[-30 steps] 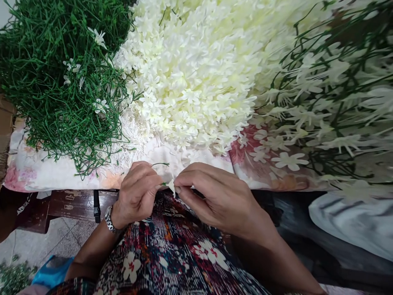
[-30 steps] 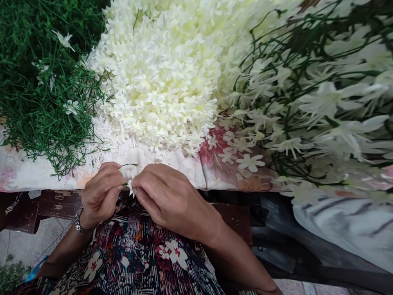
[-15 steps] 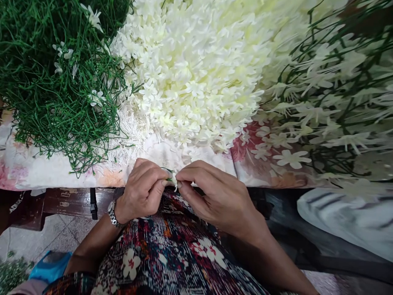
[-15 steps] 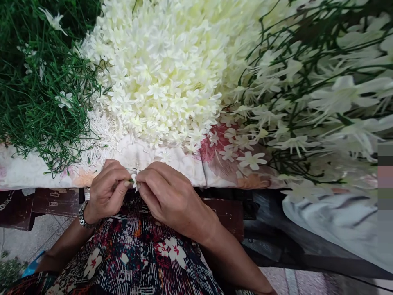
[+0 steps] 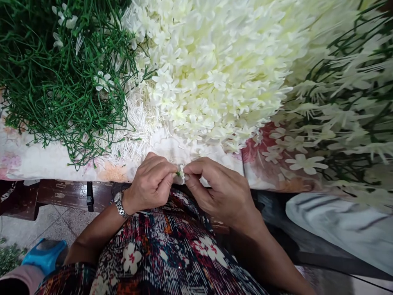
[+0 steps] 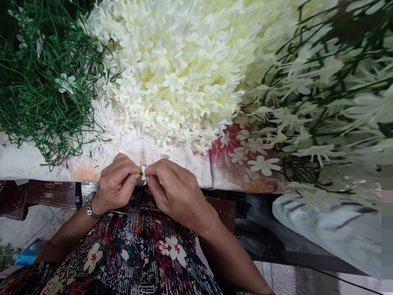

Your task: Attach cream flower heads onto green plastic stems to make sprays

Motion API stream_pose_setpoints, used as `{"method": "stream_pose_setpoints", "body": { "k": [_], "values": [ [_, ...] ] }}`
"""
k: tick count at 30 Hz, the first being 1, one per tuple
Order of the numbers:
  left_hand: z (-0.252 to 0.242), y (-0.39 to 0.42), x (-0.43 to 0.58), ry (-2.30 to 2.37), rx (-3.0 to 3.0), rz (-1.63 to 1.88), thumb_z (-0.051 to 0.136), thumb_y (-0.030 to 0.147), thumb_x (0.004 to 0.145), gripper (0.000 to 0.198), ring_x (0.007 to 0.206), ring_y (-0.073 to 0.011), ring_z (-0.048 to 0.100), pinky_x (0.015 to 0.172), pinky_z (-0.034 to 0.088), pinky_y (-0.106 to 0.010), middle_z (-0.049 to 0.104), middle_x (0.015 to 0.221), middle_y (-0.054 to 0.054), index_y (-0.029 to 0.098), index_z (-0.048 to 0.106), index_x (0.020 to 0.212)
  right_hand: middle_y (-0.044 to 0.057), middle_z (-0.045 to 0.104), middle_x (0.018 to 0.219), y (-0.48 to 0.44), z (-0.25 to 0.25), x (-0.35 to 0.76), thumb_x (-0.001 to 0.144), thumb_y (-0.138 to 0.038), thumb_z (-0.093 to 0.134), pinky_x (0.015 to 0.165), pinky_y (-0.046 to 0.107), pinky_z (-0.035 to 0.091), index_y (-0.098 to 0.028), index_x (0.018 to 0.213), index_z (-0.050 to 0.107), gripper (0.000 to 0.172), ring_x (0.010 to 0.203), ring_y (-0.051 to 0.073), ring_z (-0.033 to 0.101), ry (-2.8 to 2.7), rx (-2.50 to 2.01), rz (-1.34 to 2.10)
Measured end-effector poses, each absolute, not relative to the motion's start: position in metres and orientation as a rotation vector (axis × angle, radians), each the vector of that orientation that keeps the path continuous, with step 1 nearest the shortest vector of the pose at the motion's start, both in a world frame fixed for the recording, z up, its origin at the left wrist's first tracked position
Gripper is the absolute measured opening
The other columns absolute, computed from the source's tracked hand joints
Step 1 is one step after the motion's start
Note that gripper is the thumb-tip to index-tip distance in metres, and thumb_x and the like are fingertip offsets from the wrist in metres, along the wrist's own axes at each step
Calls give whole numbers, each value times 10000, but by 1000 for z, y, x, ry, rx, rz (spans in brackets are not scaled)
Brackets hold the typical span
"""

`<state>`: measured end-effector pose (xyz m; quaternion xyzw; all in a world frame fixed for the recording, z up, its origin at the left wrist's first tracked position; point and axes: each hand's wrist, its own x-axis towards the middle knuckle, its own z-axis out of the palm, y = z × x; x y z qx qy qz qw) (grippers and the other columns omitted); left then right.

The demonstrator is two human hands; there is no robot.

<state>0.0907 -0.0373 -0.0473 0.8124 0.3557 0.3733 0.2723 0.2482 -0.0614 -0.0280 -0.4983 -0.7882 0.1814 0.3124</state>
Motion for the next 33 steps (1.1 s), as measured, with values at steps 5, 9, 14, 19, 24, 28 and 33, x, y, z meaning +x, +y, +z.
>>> {"method": "stream_pose_setpoints", "body": {
  "k": [5,9,14,19,24,28,33],
  "values": [
    [-51,-38,91,976,2144,1053,427,90,756,89,567,-103,433,585,386,-264,480,591,3,150,488,731,-13,524,658,-61,-31,244,767,-115,479,559,192,419,-176,796,459,70,625,79,516,-2051,-1337,456],
    [-51,-38,91,990,2101,1070,434,91,759,83,568,-97,432,580,388,-257,478,591,0,139,485,715,-18,522,662,-61,-33,242,758,-107,493,560,180,413,-172,806,464,86,611,67,502,-2036,-1341,449],
    [-52,-39,91,1000,2063,1089,425,90,767,87,570,-92,429,571,394,-243,472,595,3,141,477,720,-22,516,655,-59,-34,240,743,-96,514,554,179,410,-172,792,466,102,599,64,497,-2029,-1330,440],
    [-53,-39,91,1015,2051,1115,417,87,766,94,565,-93,424,560,394,-240,469,587,6,147,472,718,-18,521,661,-58,-34,238,730,-75,518,556,184,415,-171,796,466,128,605,69,503,-2045,-1311,413],
    [-53,-39,91,1032,2049,1120,404,88,767,105,563,-97,419,556,393,-243,467,584,3,150,469,713,-14,524,664,-59,-35,237,725,-69,523,571,186,422,-170,804,469,139,616,73,509,-2041,-1301,398],
    [-54,-39,92,1028,2051,1141,411,78,760,99,560,-95,412,554,389,-241,462,586,3,146,469,716,-13,525,670,-59,-38,236,730,-76,520,569,196,426,-177,809,469,138,617,79,511,-2035,-1296,379],
    [-52,-39,90,1023,2029,1116,416,79,761,98,575,-96,426,592,397,-254,470,592,11,153,473,733,-12,526,678,-57,-33,237,744,-95,515,558,192,420,-171,818,476,112,609,72,504,-2039,-1307,436]
  ]
}}
